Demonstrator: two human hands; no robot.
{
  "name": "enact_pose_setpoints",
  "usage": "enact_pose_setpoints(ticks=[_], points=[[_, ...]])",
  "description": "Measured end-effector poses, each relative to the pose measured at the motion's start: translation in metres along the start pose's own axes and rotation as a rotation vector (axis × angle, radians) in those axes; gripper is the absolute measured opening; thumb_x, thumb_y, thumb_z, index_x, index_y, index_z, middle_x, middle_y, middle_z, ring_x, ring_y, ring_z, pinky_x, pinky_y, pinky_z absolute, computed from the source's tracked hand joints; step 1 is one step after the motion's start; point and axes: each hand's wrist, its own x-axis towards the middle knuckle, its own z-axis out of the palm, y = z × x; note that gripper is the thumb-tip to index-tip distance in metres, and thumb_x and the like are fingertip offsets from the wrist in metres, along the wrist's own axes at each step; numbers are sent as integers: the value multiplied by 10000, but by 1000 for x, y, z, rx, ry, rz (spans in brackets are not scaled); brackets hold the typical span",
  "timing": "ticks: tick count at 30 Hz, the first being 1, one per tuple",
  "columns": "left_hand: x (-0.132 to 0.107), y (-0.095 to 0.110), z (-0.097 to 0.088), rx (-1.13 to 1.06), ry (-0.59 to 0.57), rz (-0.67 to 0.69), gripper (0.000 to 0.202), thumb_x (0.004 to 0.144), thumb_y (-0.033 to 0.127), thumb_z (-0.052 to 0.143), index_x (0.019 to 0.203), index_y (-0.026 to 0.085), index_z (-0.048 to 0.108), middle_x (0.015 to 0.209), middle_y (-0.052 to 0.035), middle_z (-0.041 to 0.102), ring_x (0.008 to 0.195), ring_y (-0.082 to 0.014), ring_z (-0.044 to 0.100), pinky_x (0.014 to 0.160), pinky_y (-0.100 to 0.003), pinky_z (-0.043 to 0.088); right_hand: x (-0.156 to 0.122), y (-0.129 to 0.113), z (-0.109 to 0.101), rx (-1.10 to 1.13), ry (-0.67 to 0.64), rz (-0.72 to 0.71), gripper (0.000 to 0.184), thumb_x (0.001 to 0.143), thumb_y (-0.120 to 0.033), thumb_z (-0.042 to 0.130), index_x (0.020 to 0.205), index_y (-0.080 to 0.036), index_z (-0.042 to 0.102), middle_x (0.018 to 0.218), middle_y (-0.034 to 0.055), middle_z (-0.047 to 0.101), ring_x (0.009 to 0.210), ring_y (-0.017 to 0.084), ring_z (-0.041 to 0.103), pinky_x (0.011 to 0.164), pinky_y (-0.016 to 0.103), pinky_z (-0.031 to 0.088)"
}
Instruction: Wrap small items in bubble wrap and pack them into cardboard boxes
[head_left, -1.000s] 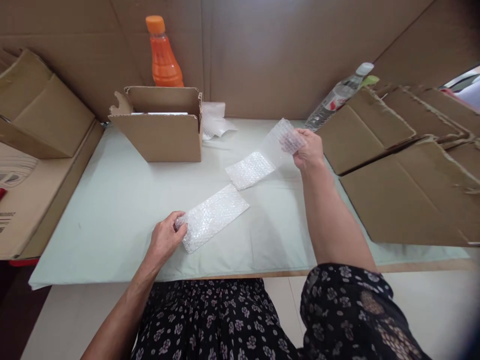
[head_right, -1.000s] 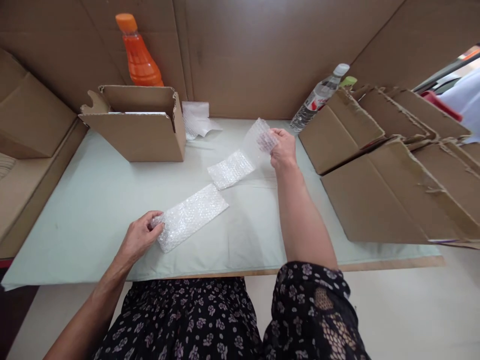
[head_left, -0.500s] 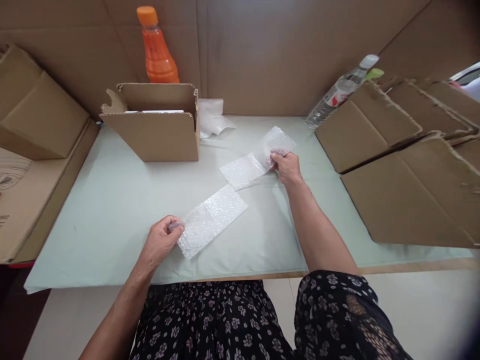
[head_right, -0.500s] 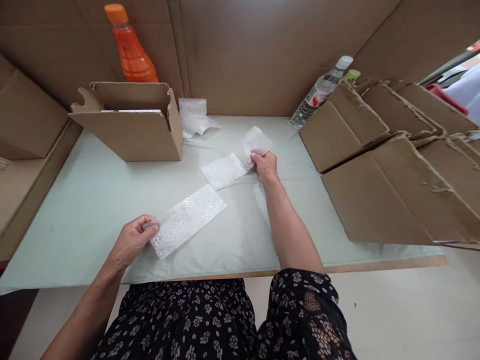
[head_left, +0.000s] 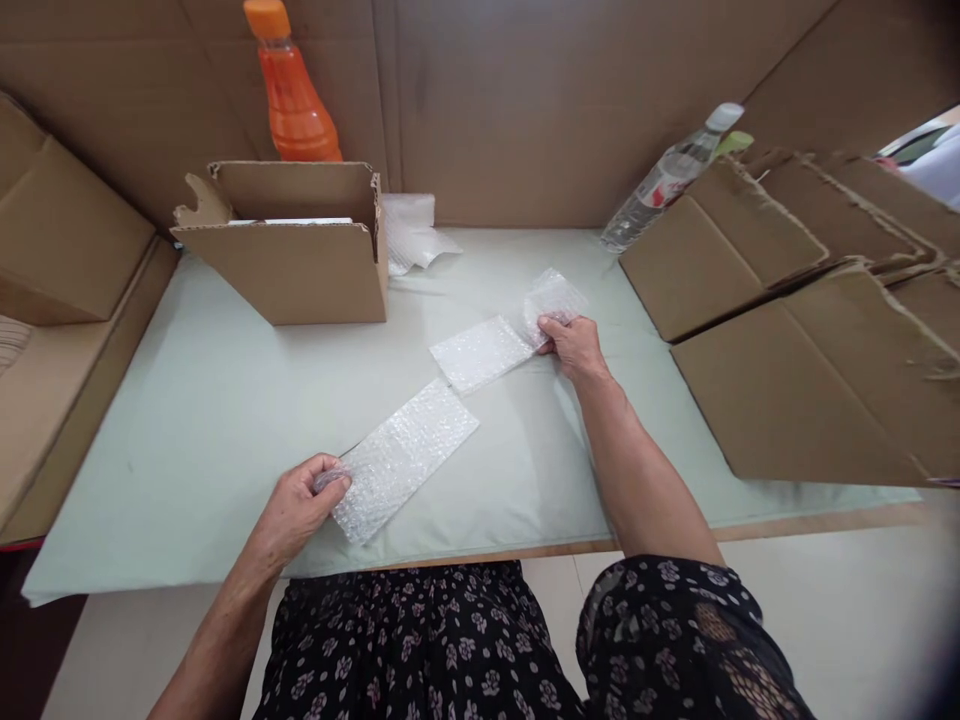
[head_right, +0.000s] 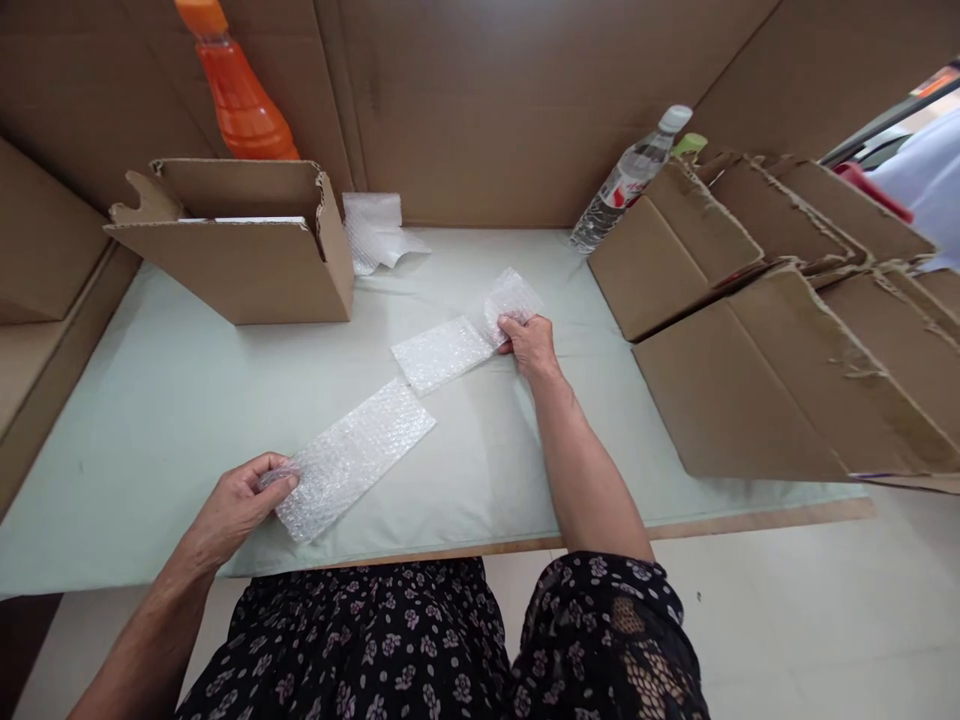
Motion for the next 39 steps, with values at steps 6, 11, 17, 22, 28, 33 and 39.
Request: enact_pose_setpoints(ticks=[6, 11, 17, 22, 28, 33, 39], points=[[-4, -9, -10, -11, -3, -20, 338, 741, 502, 679, 828, 176, 654, 749, -1, 618, 685, -141, 528, 633, -237, 415, 0, 0, 3, -13, 33, -6, 189, 699, -179, 688, 573, -179, 547, 482, -81, 451, 396, 70, 421, 350, 197, 392], [-5, -9, -8, -63, 27, -52, 379, 709, 502, 706, 891, 173, 659, 775, -9, 638, 685, -148, 545, 619, -244, 442, 5, 0, 7, -30, 12, -35, 153, 683, -210, 682, 601, -182, 556, 511, -74, 483, 418, 78, 433, 374, 208, 385], [-2, -4, -1, -69, 45, -97, 661, 682, 517, 715, 1221, 144, 628, 754, 9, 629, 605, -139, 508, 562, -253, 431, 11, 1, 19, -99, -77, -90, 68, 644, -223, 662, 656, -159, 639, 528, -53, 530, 475, 102, 469, 434, 217, 394], [-4, -5, -4, -101, -34, -40, 701, 759, 505, 693, 1344, 130, 607, 695, 20, 599, 634, -145, 533, 623, -253, 447, 27, -7, 31, -176, -21, -159, 185, 660, -233, 686, 830, -159, 672, 810, 29, 675, 747, 168, 602, 652, 271, 509], [-15, 5, -9, -203, -70, -59, 689, 770, 507, 751, 1354, 160, 635, 906, -63, 727, 793, -188, 652, 755, -283, 531, -27, -32, 26, -373, 26, -511, 308, 818, -303, 642, 1110, -216, 685, 1186, 88, 708, 1038, 232, 643, 944, 396, 505], [-21, 31, -3, -243, 30, 57, 556, 836, 465, 708, 1316, 186, 669, 1000, -79, 736, 846, -184, 662, 791, -270, 541, -147, -20, 11, -416, -482, -161, 260, 923, -444, 602, 869, -214, 711, 785, 45, 731, 732, 209, 674, 682, 334, 510], [-29, 52, 10, -349, -67, 179, 515, 745, 478, 795, 1171, 191, 750, 1044, -109, 761, 840, -229, 695, 744, -300, 584, -247, 17, 9, 191, -731, 533, 727, 880, -779, 526, 1307, -195, 603, 924, 119, 759, 773, 252, 730, 514, 305, 517]])
